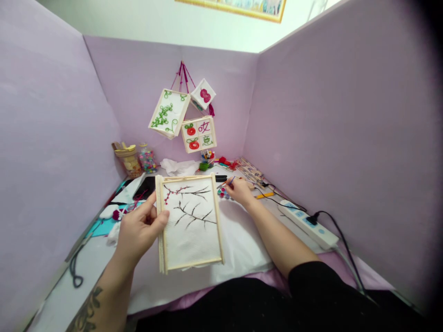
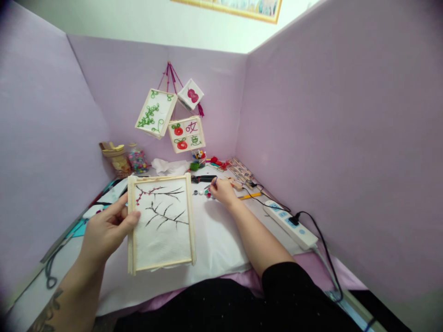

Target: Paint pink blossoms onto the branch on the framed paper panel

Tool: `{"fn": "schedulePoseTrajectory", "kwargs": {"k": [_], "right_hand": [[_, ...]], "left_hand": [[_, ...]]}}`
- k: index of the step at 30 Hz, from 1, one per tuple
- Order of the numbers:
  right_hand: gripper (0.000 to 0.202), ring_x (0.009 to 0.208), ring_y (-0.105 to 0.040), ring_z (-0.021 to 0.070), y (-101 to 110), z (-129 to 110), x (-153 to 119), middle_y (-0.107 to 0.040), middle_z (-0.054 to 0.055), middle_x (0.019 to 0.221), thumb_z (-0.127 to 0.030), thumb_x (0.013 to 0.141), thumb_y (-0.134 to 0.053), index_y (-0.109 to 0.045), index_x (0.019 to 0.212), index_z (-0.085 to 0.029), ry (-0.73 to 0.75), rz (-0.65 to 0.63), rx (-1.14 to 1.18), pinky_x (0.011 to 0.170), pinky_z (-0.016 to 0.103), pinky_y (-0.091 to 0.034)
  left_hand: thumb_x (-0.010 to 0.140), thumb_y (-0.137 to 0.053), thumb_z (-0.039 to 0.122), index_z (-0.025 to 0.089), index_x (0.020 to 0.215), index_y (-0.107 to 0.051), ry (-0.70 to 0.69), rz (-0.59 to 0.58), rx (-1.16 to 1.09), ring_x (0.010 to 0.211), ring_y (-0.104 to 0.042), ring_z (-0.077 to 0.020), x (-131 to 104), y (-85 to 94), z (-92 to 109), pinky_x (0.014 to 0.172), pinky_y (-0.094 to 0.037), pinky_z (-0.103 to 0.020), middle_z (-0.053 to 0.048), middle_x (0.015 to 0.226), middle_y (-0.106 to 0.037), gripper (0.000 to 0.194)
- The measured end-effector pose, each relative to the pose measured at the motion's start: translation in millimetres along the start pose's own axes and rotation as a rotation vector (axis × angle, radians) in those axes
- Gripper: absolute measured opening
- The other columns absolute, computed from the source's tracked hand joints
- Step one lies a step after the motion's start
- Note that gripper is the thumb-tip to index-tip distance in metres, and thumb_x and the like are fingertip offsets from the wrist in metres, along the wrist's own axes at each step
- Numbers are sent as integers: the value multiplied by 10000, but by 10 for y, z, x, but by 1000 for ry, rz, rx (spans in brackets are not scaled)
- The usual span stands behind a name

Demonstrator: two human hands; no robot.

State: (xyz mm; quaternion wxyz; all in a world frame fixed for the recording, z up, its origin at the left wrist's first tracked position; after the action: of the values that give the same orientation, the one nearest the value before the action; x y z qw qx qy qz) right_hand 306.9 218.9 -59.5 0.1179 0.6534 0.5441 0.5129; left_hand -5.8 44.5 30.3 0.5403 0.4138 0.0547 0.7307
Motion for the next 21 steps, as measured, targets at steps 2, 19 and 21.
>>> {"fn": "schedulePoseTrajectory", "kwargs": {"k": [2, 19, 21], "right_hand": [[82, 576, -552, 133, -4, -2, 4, -636, 0, 617, -206, 842, -588, -665, 836, -177, 1, -5, 11, 618, 240, -370], [49, 504, -482, 115, 205, -28, -30, -550, -47, 490, -208, 677, -679, -636, 662, -190, -155, 160, 456, 596, 250, -379], [100, 490, -487, 117, 340, 27, -39, -555, -45, 498, -278, 693, -685, -634, 687, -192, -212, 269, 583, 555, 246, -385]], "left_hand": [[836, -620, 450, 150, 1414, -602, 1, -4, 2, 497, -409, -99, -1, 4, -1, 496, -399, -206, 84, 576, -411, 651], [840, -620, 446, 163, 1404, -609, 53, -3, -30, 527, -405, -103, -27, 16, 136, 500, -369, -210, 83, 590, -401, 631], [840, -617, 444, 148, 1402, -609, 61, -4, -32, 536, -406, -103, -31, 13, 139, 498, -369, -209, 81, 596, -402, 635]]}}
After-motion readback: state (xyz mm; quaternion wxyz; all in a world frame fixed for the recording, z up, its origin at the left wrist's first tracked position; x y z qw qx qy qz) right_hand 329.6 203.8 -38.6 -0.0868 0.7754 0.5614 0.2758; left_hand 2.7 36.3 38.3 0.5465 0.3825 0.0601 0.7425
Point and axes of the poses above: each hand's wrist, its own x-axis towards the middle knuckle, its own y-axis out of the back of the hand, z = x × y, the point moved 5 cm from there along x, towards the middle knuckle
